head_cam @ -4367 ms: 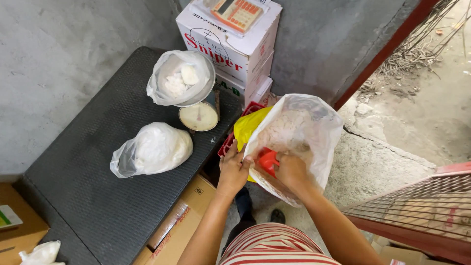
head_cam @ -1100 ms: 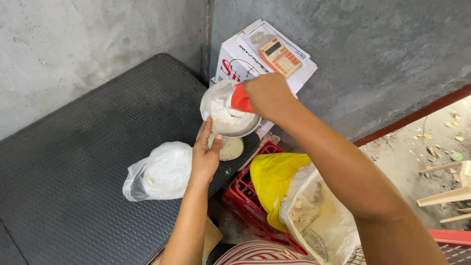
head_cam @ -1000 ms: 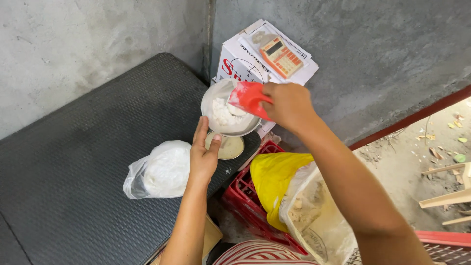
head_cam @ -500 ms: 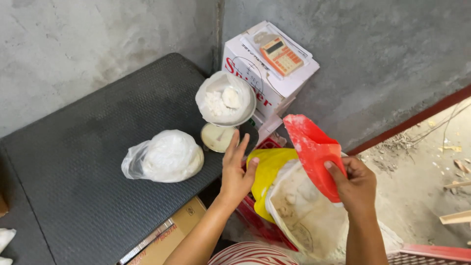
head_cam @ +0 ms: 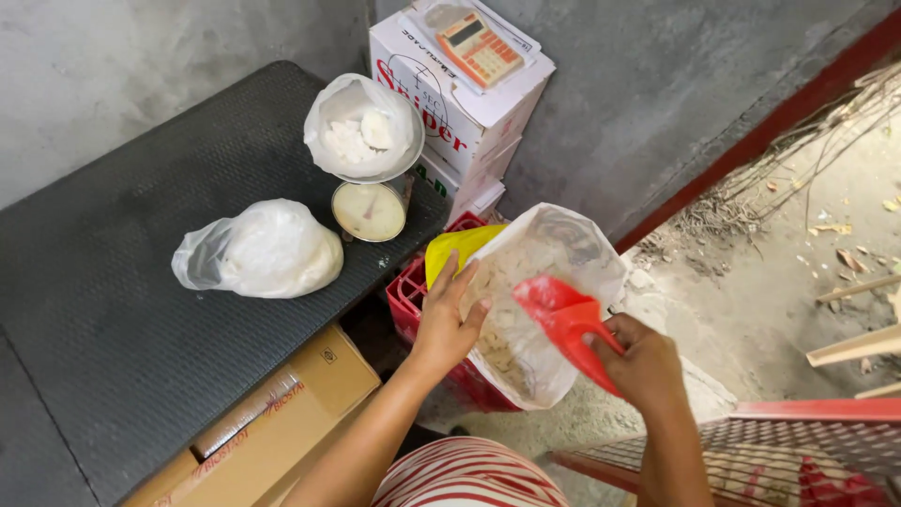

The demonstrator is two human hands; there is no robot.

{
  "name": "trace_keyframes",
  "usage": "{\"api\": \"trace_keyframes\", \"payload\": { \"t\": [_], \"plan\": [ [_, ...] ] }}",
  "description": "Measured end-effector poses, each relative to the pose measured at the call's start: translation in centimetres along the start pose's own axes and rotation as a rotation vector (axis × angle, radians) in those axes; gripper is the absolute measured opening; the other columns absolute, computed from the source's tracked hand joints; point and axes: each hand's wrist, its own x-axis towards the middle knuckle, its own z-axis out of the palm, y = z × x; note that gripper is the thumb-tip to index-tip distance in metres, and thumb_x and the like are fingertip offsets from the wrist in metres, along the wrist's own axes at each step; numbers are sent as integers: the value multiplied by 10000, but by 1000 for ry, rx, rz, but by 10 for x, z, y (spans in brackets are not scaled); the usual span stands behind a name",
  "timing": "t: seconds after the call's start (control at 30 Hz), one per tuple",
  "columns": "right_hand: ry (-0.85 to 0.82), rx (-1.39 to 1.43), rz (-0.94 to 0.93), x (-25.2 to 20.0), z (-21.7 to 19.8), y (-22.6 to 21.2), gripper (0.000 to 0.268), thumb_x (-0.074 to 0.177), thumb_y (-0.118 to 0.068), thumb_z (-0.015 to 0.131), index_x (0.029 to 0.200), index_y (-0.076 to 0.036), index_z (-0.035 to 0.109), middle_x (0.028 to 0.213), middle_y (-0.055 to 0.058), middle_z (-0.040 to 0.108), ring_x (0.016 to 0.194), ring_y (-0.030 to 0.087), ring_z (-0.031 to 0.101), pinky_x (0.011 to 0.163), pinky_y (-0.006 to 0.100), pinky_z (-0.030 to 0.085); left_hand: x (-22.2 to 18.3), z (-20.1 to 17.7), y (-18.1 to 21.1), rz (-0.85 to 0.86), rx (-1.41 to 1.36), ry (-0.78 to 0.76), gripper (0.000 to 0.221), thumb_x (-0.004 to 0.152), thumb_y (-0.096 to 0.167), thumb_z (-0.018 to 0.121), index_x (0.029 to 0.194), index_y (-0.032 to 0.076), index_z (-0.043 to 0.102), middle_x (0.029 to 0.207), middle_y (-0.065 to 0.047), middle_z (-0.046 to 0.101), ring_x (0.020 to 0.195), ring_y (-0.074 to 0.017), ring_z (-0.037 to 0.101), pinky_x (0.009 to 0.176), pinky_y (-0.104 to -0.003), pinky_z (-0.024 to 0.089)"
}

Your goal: Scooping white powder from a bulk bag, weighing it on an analog scale, and portioning it into small plastic bags.

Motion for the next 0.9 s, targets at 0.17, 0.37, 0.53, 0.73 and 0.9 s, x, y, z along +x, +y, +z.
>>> {"api": "trace_keyframes", "payload": {
  "t": [0.17,0.37,0.53,0.73,0.9],
  "plan": [
    [-124,-197,-97,5,38,0,359,802,-410,776,1025,-130,750,837,130,768,748,307,731,706,419,562,-19,4,8,10,53,2,620,871,181,757,1447,59,563,1577,-314,396,1436,-472,430,1174,-475,363],
    [-205,-239,-153,11,83,-11,351,804,-409,763,1059,-168,753,875,129,772,830,330,744,760,436,577,-31,-13,4,-51,84,-22,604,884,186,761,1443,63,567,1582,-322,387,1419,-480,440,1160,-479,372],
    [-135,-238,-265,28,121,6,314,802,-331,774,1060,-154,752,932,125,768,847,332,735,768,437,577,-30,-33,-18,-76,70,-6,614,870,182,770,1438,60,569,1577,-321,383,1406,-485,458,1151,-475,391],
    [-35,-52,-313,40,100,-58,219,795,-213,795,971,-84,769,925,93,742,810,244,734,744,365,587,-10,-79,-39,-129,75,91,628,845,165,777,1427,56,568,1580,-309,384,1411,-469,455,1142,-454,404],
    [127,66,-491,57,98,-130,226,833,-204,796,995,-49,763,957,107,720,836,233,725,769,357,567,16,-129,-46,-185,69,138,617,874,162,752,1449,69,550,1600,-287,355,1436,-449,416,1147,-453,375]
  ]
}}
